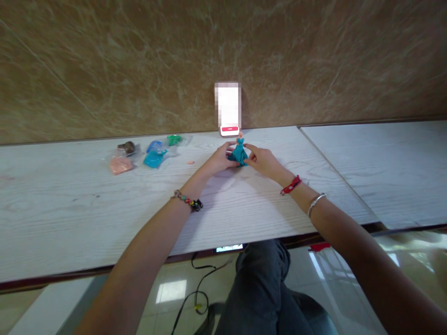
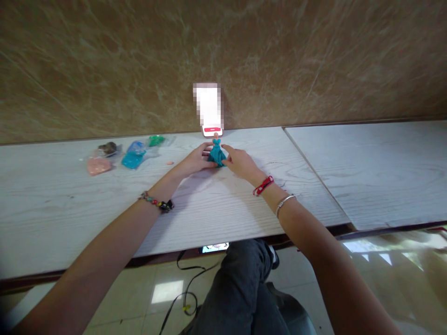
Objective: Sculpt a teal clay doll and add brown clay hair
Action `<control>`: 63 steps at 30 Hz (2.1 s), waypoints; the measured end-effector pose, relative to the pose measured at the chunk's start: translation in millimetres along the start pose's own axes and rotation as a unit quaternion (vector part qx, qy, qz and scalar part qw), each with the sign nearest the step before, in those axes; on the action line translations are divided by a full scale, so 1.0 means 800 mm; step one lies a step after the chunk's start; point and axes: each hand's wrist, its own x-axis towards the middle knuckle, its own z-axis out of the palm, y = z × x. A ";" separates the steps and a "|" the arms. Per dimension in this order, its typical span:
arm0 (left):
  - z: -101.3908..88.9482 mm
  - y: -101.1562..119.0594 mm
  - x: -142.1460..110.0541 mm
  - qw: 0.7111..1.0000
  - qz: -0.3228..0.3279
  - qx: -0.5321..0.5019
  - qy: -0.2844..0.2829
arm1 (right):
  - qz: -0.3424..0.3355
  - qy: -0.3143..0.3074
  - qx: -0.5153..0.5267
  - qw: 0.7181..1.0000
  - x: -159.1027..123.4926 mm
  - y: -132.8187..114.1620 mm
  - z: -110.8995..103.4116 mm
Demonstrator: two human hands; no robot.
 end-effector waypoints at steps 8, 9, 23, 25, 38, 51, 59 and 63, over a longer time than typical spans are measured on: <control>-0.024 -0.004 0.004 0.994 0.069 -0.080 0.014 | -0.003 0.070 0.063 0.996 0.009 0.004 0.004; -0.024 -0.005 0.005 0.994 0.073 -0.079 0.022 | -0.006 0.066 0.072 0.995 0.010 0.005 0.005; -0.018 -0.003 0.000 0.997 0.069 -0.018 0.006 | -0.038 0.093 0.091 0.991 0.012 0.014 0.009; -0.019 -0.005 0.000 0.997 0.071 -0.025 0.007 | -0.024 0.109 0.106 0.988 0.012 0.019 0.009; -0.033 -0.019 0.000 0.991 0.045 -0.014 0.127 | 0.039 0.154 0.174 0.972 0.008 0.025 0.010; -0.104 -0.035 -0.057 0.923 0.028 0.303 0.234 | -0.121 0.132 0.074 0.981 -0.027 -0.049 0.017; -0.165 -0.070 -0.105 0.948 0.011 0.268 0.172 | -0.031 -0.037 0.015 0.999 0.032 -0.126 0.079; -0.193 -0.068 -0.130 0.946 0.021 0.276 0.170 | 0.007 -0.052 0.012 0.999 0.068 -0.155 0.111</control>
